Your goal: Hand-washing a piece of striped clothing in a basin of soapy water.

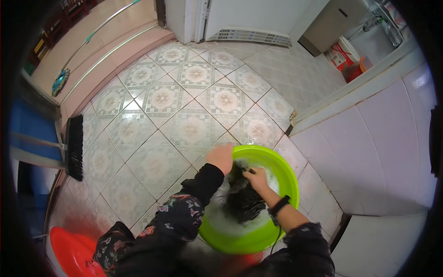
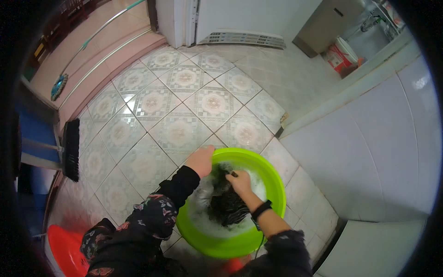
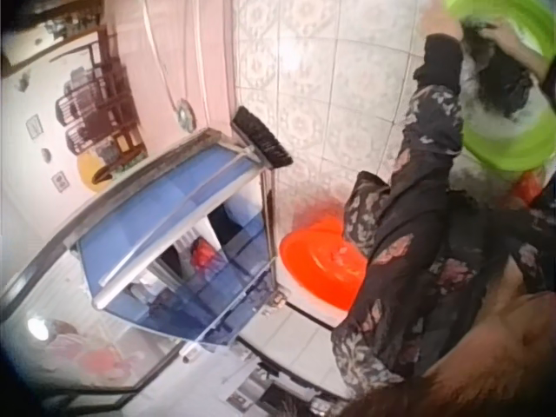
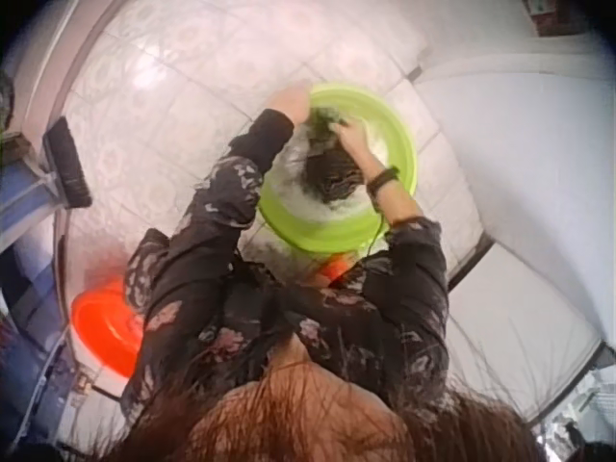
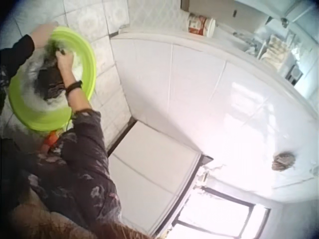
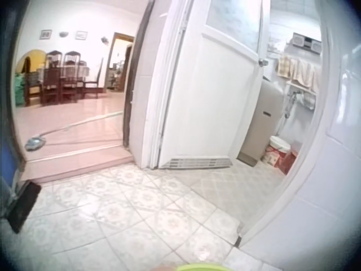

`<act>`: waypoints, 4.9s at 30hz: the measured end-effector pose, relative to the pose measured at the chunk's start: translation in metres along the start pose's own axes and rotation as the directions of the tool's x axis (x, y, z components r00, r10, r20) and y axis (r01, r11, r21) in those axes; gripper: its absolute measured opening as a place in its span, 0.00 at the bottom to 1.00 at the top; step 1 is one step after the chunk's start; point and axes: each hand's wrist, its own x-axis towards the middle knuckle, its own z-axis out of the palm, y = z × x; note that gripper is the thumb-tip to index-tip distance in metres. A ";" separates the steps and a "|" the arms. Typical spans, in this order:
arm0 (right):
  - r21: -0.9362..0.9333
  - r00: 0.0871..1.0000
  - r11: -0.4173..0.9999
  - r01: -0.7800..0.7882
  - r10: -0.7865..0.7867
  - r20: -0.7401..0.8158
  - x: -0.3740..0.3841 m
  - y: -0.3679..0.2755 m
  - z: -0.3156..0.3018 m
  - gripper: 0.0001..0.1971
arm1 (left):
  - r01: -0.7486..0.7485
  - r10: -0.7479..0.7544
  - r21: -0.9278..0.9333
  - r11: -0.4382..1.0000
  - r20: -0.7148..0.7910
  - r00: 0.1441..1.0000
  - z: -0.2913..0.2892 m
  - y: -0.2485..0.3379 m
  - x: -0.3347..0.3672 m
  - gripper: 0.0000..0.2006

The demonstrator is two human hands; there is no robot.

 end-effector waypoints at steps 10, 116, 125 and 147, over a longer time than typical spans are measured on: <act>-0.409 0.929 0.864 0.293 -0.156 0.337 -0.117 -0.070 -0.084 0.14 | -0.025 0.024 0.005 1.000 0.065 0.998 0.010 -0.013 0.006 0.11; 0.188 0.920 0.901 -0.391 0.381 0.091 -0.041 -0.023 -0.076 0.23 | -0.077 0.234 0.376 0.923 -0.394 0.889 0.006 0.045 -0.034 0.18; 0.961 0.875 -0.146 -0.235 0.398 0.274 -0.100 -0.040 -0.094 0.15 | 0.261 -0.018 -0.916 0.306 0.269 0.963 0.043 0.106 -0.067 0.17; 0.883 0.777 0.203 -0.422 0.583 0.237 -0.110 -0.020 -0.062 0.16 | -0.179 0.164 -0.268 0.947 -0.078 0.983 0.023 0.102 -0.066 0.18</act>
